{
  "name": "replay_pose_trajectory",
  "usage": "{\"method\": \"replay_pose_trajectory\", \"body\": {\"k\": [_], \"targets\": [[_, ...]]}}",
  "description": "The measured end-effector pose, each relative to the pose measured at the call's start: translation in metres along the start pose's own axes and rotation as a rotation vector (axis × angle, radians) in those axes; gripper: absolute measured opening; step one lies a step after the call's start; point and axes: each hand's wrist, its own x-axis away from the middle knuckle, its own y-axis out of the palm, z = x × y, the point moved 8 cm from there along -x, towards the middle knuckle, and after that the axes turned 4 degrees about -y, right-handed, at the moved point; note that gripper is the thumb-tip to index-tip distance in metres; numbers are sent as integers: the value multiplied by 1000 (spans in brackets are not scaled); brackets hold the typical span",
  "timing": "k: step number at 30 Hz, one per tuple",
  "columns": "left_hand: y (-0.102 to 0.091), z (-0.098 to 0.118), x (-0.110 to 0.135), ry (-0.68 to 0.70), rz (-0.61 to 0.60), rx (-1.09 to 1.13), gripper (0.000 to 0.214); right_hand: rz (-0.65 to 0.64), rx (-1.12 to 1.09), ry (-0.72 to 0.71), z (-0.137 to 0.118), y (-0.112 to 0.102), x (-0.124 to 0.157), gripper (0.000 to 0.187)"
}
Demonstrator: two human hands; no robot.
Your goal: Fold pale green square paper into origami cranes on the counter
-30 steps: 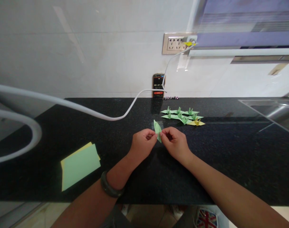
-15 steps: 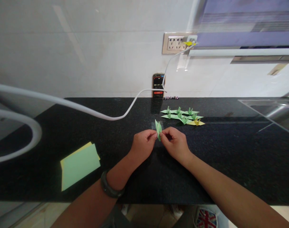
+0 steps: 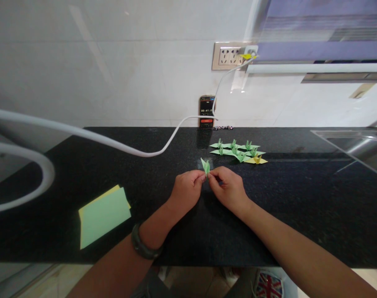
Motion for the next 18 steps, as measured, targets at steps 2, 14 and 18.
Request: {"method": "replay_pose_trajectory", "body": {"k": [2, 14, 18], "targets": [[0, 1, 0, 5, -6, -5, 23, 7, -6, -4, -1, -1, 0, 14], [-1, 6, 1, 27, 7, -76, 23, -11, 63, -45, -3, 1, 0, 15], [-3, 12, 1, 77, 34, -122, 21, -43, 77, -53, -4, 3, -1, 16]]}}
